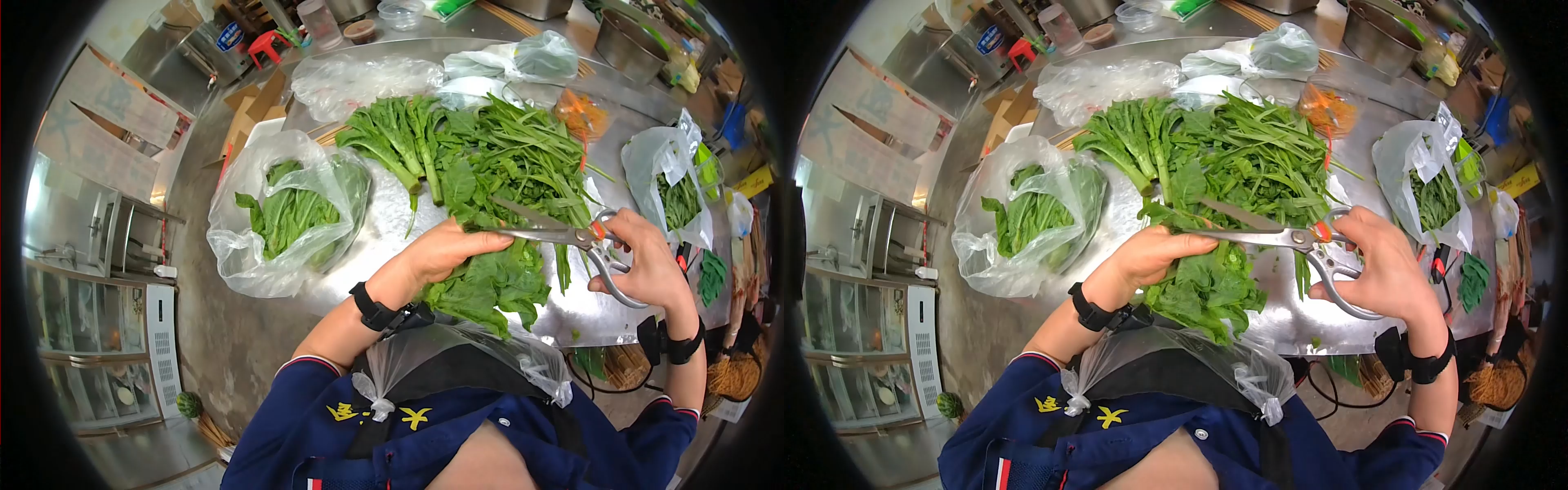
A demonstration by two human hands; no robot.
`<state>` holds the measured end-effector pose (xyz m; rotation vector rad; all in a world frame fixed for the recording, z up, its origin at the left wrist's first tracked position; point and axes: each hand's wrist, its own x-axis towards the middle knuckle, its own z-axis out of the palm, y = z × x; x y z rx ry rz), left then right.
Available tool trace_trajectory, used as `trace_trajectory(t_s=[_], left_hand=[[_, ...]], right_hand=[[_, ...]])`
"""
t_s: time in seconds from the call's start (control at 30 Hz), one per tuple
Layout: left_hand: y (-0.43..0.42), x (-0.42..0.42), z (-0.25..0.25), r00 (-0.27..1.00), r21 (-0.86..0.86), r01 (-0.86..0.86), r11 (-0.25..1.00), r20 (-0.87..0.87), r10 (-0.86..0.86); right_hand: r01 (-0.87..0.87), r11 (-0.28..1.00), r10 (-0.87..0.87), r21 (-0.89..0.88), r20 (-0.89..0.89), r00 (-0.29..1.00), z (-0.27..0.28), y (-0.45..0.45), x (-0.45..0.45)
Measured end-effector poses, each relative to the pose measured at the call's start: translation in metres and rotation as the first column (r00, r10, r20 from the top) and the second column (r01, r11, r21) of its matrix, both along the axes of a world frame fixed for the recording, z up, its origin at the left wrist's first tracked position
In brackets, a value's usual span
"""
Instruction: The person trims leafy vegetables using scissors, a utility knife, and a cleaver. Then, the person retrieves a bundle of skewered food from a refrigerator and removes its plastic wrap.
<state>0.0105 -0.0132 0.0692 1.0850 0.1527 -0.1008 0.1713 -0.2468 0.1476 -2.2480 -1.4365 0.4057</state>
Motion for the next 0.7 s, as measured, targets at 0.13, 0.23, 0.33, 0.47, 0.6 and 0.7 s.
trace_trajectory(t_s=[0.13,0.23,0.33,0.47,0.6,0.7], left_hand=[[0.001,0.000,-0.003,0.999,0.052,0.037,0.998,-0.021,-0.036],[-0.003,-0.006,0.014,0.987,0.096,-0.019,0.995,-0.155,0.034],[-0.006,-0.009,0.017,0.999,0.458,-0.024,0.888,0.052,0.001],[0.007,-0.007,-0.018,0.980,0.421,-0.024,0.907,0.187,-0.061],[-0.001,-0.001,-0.001,0.997,0.138,0.034,0.990,-0.074,-0.024],[-0.004,0.003,-0.005,0.990,-0.030,0.120,0.992,0.082,-0.118]], right_hand=[[-0.057,0.996,0.052,0.073,0.066,0.996,-0.001,0.004,-0.003],[-0.021,0.999,0.019,0.034,0.059,0.998,0.002,0.011,-0.009],[-0.062,0.998,0.060,0.034,0.065,0.996,-0.001,0.016,-0.009],[-0.057,0.998,0.057,0.001,0.045,0.997,-0.002,0.020,-0.008],[-0.065,0.997,0.064,0.029,0.034,0.997,-0.003,0.013,-0.006],[-0.064,0.997,0.063,0.034,0.034,0.997,-0.003,0.013,-0.005]])
